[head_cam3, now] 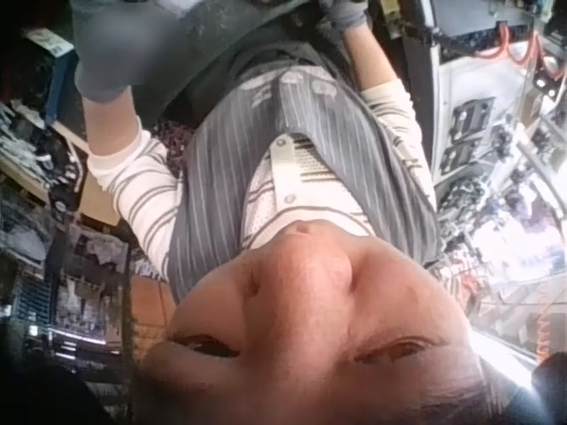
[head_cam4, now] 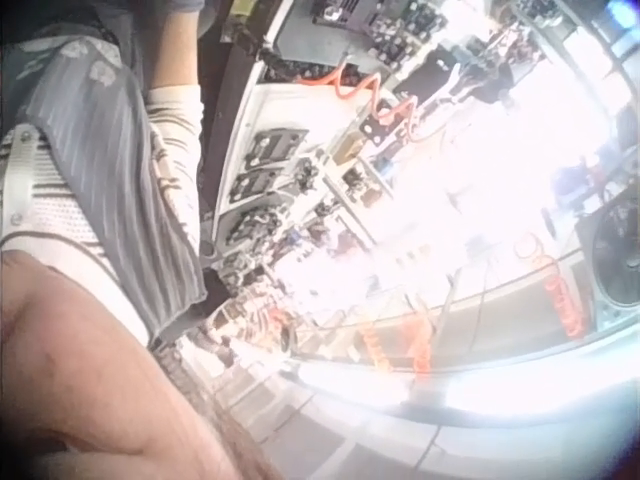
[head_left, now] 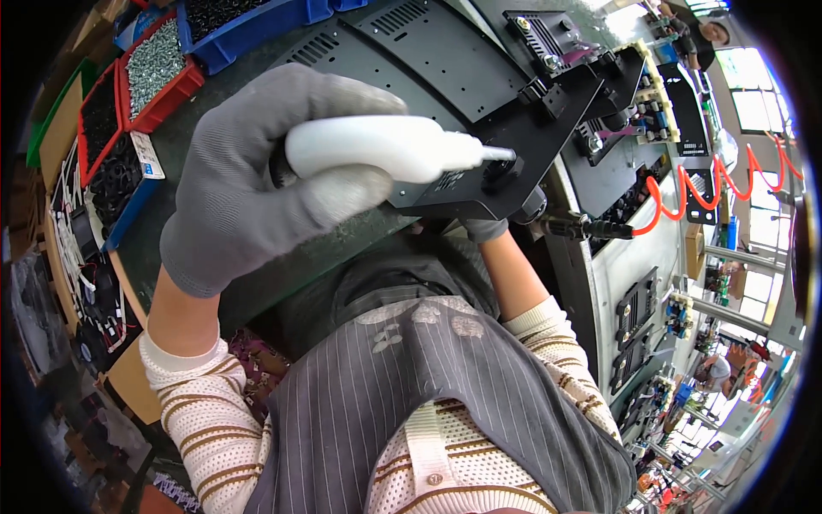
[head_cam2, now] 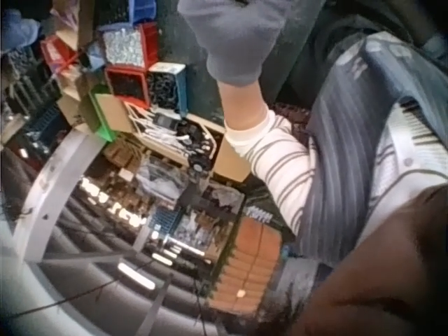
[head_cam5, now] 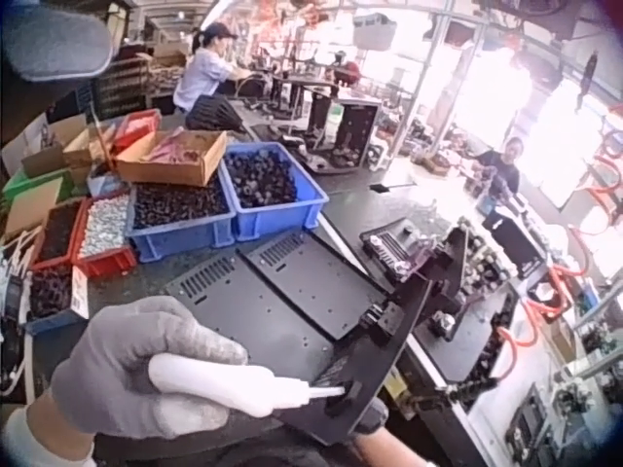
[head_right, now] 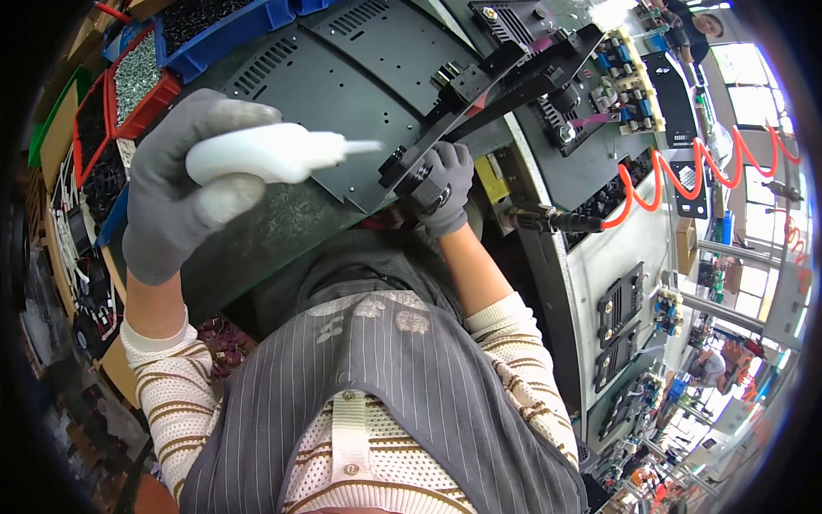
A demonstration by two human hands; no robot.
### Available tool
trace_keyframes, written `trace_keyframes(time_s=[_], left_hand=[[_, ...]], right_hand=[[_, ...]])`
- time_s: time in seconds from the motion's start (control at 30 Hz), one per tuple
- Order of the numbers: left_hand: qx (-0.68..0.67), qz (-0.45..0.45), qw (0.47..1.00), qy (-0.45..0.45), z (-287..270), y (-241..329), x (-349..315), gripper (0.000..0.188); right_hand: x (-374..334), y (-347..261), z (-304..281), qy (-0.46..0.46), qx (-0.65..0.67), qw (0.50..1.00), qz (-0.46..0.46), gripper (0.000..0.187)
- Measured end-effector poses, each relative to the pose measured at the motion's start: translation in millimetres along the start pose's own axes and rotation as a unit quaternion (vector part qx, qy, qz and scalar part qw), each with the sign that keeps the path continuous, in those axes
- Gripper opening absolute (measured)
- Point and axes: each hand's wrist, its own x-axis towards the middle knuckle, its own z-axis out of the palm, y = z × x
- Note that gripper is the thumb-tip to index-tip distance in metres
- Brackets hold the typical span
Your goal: Assembling the metal housing of an electronic device, installing internal components and grommets, and securing them with an electric screwdriver.
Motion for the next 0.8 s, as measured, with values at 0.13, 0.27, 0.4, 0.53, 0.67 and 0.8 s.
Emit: trace_keyframes(time_s=[0.13,0.27,0.4,0.53,0.67,0.8], left_hand=[[0.104,0.084,0.989,-0.07,1,7,12,0.036],[0.141,0.125,0.98,-0.068,3,10,18,0.035],[0.125,0.142,0.98,-0.061,4,13,20,0.036],[0.168,0.16,0.971,-0.067,3,17,22,0.037],[0.246,0.134,0.959,-0.045,11,36,25,0.036],[0.213,0.299,0.93,-0.03,7,26,36,0.035]], right_hand=[[7,-15,-16,0.048,-0.001,0.999,0.024,0.021],[17,-18,-30,0.007,-0.021,0.999,0.028,0.024],[13,-13,-26,-0.017,-0.029,0.999,0.037,0.026],[13,-17,-30,-0.031,0.014,0.993,0.115,0.028],[11,-12,-31,-0.077,-0.021,0.994,0.081,0.027],[9,-9,-34,-0.083,-0.018,0.994,0.064,0.027]])
